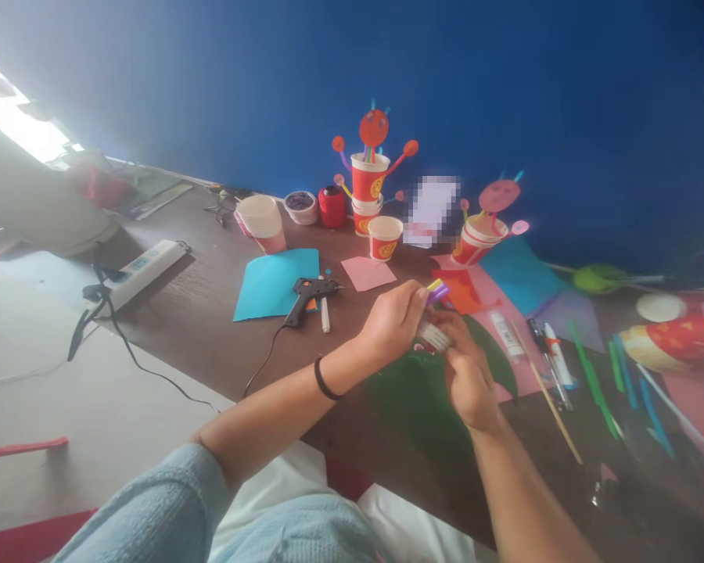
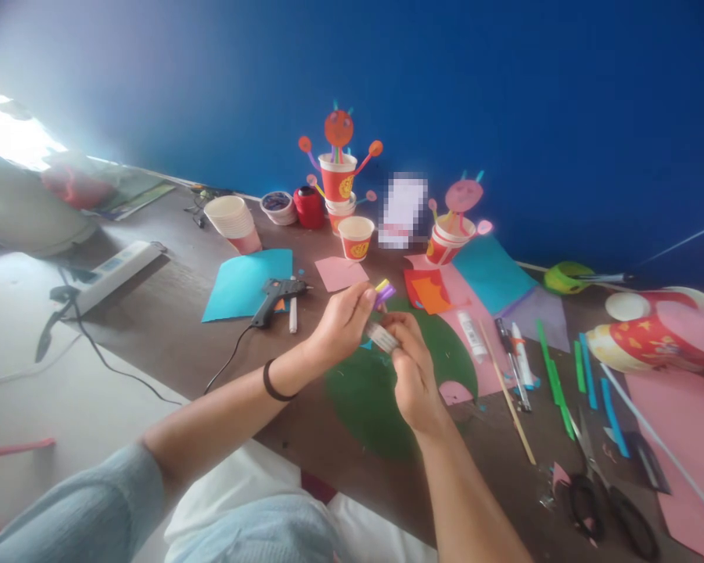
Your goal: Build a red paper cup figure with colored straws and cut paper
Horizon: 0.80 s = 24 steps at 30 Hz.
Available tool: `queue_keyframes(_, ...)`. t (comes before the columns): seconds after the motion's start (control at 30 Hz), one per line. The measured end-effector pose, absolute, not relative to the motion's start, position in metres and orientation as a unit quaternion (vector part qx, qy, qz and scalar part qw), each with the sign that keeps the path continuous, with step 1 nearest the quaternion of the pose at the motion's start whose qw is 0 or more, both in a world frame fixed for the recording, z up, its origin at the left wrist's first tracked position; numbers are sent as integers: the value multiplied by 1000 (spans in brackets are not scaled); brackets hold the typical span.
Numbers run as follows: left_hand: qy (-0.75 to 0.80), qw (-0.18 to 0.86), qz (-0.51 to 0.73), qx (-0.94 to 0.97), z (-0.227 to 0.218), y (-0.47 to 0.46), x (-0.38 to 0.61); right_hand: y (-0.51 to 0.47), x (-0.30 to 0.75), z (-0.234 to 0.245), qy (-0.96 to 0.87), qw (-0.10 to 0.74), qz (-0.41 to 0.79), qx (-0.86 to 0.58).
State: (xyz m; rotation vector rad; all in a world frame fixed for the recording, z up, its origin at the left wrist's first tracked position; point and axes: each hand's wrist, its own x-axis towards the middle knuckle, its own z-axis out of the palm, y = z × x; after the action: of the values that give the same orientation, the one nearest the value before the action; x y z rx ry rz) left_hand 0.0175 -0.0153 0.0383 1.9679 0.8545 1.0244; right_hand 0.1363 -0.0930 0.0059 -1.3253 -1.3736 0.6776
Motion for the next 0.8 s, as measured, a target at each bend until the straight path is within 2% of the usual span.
queue_keyframes(0.1,314,389,371,783,38,-14,17,-93,139,8,-569,552,287,-538)
queue_keyframes(0.27,324,411,367,769,23,-12,17,-96,139,16,-615,497,283,-543)
queue_keyframes(0.57,352,370,357,782,22,-16,8,-97,134,16,-619,478,319,-536)
queue_keyframes(0.8,344,372,307,806,29,-9,15,-93,137,8,-559,546,342,-522)
